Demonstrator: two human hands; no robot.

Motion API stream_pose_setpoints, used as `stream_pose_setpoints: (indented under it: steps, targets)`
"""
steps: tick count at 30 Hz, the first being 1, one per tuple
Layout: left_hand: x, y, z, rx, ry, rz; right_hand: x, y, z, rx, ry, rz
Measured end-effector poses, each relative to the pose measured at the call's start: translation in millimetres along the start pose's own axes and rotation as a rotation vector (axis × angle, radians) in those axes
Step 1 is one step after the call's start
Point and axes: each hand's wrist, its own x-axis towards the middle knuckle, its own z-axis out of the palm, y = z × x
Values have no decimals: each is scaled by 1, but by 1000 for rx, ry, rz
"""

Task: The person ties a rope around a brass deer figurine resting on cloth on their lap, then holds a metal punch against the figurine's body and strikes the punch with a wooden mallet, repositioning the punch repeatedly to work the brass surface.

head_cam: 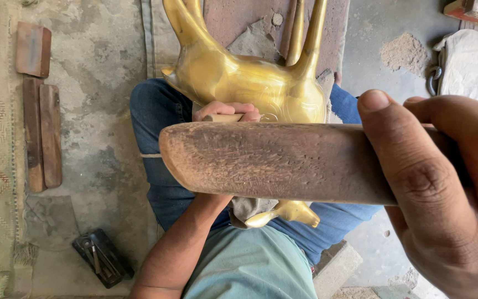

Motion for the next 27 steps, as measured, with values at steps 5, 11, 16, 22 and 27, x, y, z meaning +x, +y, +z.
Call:
stream_pose_setpoints:
  steps: [5,11,16,22,27]
  targets:
    - [1,-11,-5,141,-183,100,5,6,1,67,15,-25]
    - [-4,-24,-2,107,-157,45,4,8,2,52,40,-30]
    - [-3,-21,-5,31,-125,-47,4,8,3,49,28,-14]
    - [4,-11,-3,51,-150,27,9,3,1,24,26,-2]
    - [8,-9,1,144,-146,64,13,2,-1,0,20,3]
